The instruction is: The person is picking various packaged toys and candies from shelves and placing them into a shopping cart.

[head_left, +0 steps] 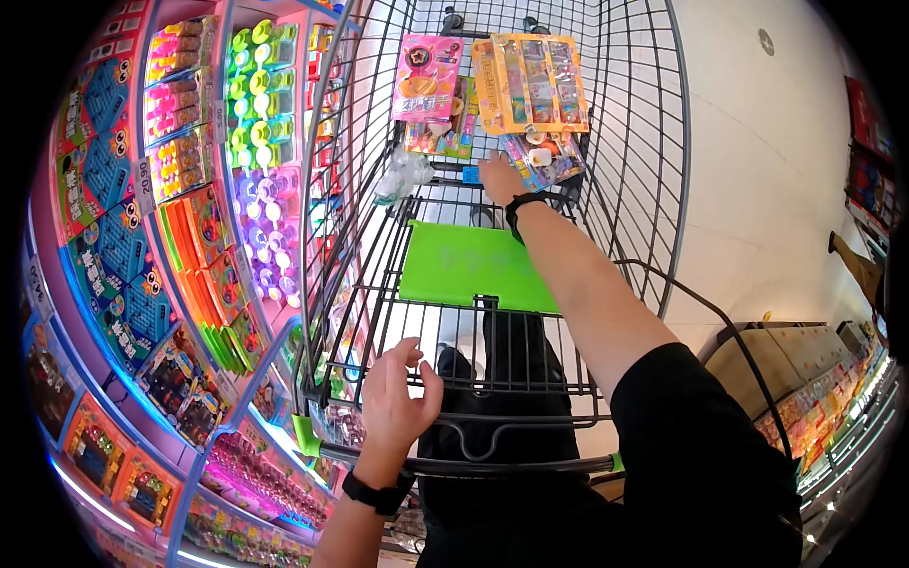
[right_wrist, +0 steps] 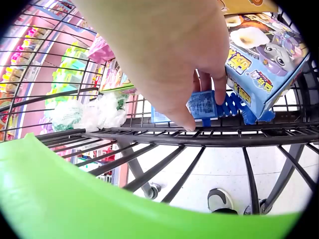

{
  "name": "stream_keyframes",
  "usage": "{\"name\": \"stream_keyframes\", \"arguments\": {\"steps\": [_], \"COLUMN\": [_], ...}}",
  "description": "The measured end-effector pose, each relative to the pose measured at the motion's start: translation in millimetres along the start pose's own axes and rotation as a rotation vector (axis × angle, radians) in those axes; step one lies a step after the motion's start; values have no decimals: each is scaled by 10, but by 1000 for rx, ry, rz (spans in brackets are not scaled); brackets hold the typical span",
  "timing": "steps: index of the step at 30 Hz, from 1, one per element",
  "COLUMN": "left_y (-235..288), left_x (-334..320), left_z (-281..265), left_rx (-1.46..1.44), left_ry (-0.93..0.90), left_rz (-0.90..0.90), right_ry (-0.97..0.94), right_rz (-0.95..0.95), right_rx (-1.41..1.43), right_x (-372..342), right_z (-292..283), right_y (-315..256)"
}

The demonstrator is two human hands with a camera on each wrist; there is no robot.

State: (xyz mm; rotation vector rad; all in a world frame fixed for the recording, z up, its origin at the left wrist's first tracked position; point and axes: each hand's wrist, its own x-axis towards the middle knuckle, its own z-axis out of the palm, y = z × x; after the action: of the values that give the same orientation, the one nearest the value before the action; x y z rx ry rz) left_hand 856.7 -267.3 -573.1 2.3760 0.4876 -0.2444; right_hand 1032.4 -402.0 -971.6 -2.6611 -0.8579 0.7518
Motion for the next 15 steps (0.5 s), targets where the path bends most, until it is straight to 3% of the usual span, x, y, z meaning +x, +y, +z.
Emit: {"name": "stream_keyframes", "arguments": {"steps": [8,12,15], "left_y": [-2,11,16], "left_x": [-18,-11,-21], "left_z": [5,0,9], "left_rx": [0,13,32], "left_ry": [3,5,-3], "left_rz": [4,9,-4], "right_ry": [-81,39,269], "right_rz": [-7,63,129], "right_rx": [213,443,326], "right_x": [49,-2,-113], "right_z": [46,-202,-532], "right_y": [175,152,95]}}
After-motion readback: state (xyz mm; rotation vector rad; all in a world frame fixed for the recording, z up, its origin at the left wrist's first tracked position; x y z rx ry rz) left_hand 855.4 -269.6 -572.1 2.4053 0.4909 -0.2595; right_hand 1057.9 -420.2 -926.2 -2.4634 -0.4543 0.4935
